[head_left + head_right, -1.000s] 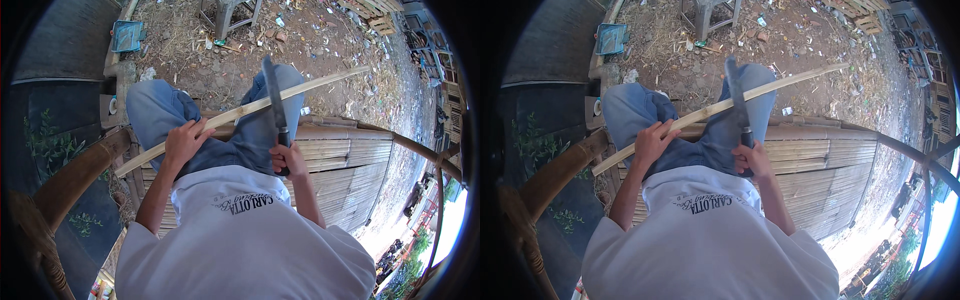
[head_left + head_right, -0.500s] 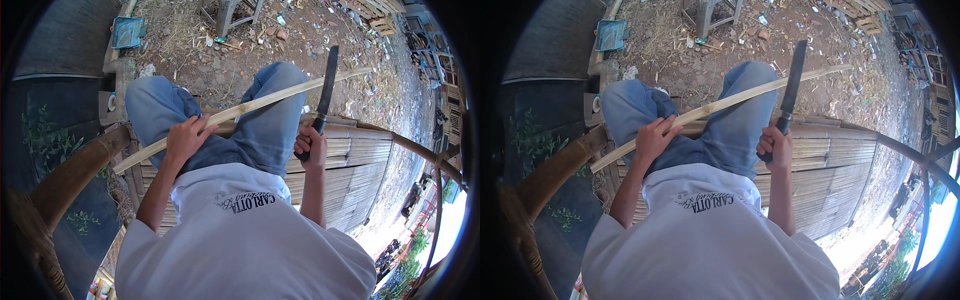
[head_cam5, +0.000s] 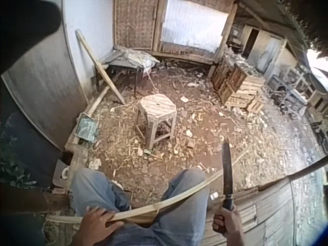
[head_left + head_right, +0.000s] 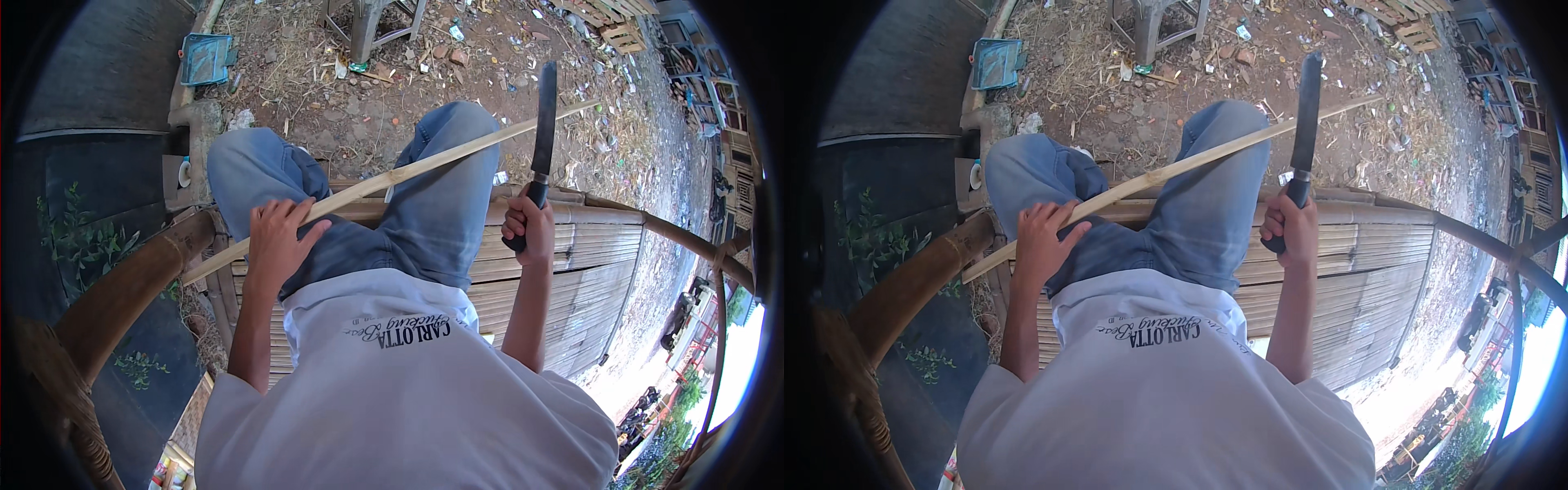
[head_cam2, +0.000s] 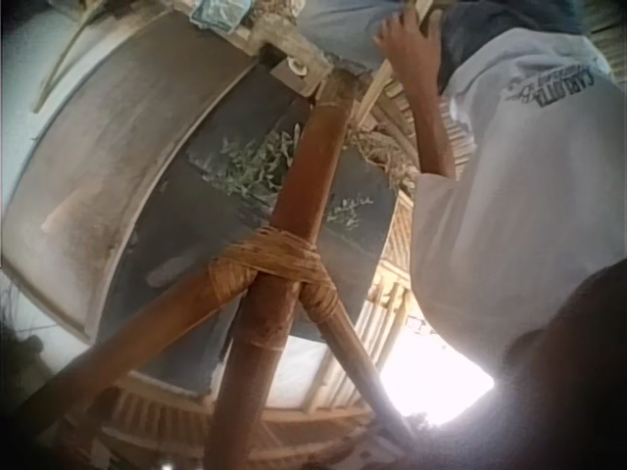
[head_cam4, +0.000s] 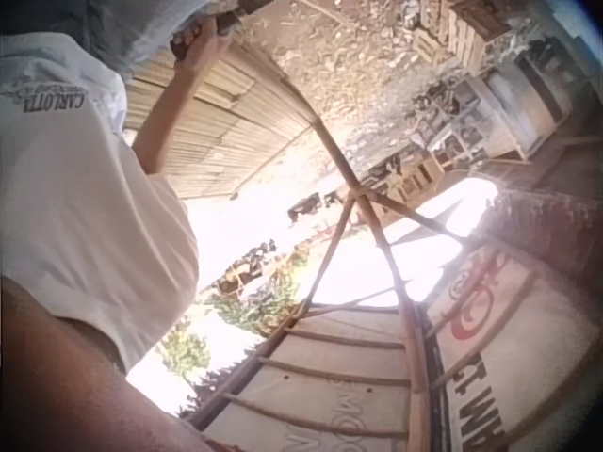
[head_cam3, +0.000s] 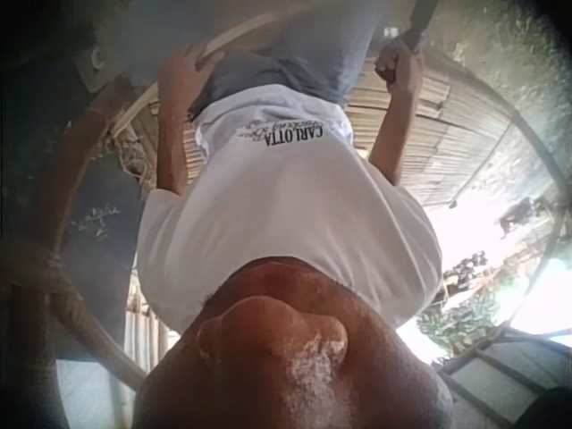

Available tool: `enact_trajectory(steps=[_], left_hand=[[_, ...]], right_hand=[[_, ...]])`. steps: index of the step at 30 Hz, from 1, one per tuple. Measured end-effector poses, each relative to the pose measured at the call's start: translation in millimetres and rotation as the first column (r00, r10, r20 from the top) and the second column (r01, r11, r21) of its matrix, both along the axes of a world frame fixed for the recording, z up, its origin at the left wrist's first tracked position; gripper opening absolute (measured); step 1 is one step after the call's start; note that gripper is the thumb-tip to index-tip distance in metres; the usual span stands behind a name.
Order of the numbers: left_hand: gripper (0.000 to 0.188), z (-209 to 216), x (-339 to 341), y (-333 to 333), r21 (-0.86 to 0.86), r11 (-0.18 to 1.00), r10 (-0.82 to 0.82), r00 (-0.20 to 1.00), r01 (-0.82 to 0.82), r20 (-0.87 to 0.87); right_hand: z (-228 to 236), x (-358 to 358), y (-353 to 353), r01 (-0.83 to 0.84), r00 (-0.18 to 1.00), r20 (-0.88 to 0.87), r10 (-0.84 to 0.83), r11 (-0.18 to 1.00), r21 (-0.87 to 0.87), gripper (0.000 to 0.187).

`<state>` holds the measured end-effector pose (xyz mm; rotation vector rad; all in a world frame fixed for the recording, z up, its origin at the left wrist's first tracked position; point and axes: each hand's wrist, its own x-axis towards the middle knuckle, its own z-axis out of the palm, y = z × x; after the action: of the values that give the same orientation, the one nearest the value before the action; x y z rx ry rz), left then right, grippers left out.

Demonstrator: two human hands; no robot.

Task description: The person shaves a thin piece of wood using a knife by hand while sitting on a bamboo bench.

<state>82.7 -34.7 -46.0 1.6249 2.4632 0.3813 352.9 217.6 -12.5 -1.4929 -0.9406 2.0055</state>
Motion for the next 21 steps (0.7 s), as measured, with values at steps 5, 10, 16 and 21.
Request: enact_trajectory(steps=[5,10,16,21], left_hand=[[0.032,-10.1,-11.6,-7.3,0.077,0.996,-0.050,0.997,0.055,-0.063],[0.029,-18.6,-6.9,-2.2,0.174,0.984,0.032,0.999,-0.037,0.033],[0.029,-22.7,-7.0,3.3,0.176,0.980,0.071,0.991,-0.090,0.112],[0.028,-26.3,-7.4,8.6,0.174,0.982,0.053,0.992,-0.074,0.117]], right_hand=[[40.8,15.4,37.8,0.197,0.979,-0.007,-0.202,0.948,0.250,0.019],[75.1,13.5,52.5,0.252,0.967,-0.072,-0.245,0.870,0.423,0.018],[63.9,-0.9,44.4,0.362,0.921,-0.276,-0.274,0.864,0.350,0.019],[-57.3,-54.9,-87.4,-0.298,0.941,0.118,0.317,0.942,-0.153,0.017]])
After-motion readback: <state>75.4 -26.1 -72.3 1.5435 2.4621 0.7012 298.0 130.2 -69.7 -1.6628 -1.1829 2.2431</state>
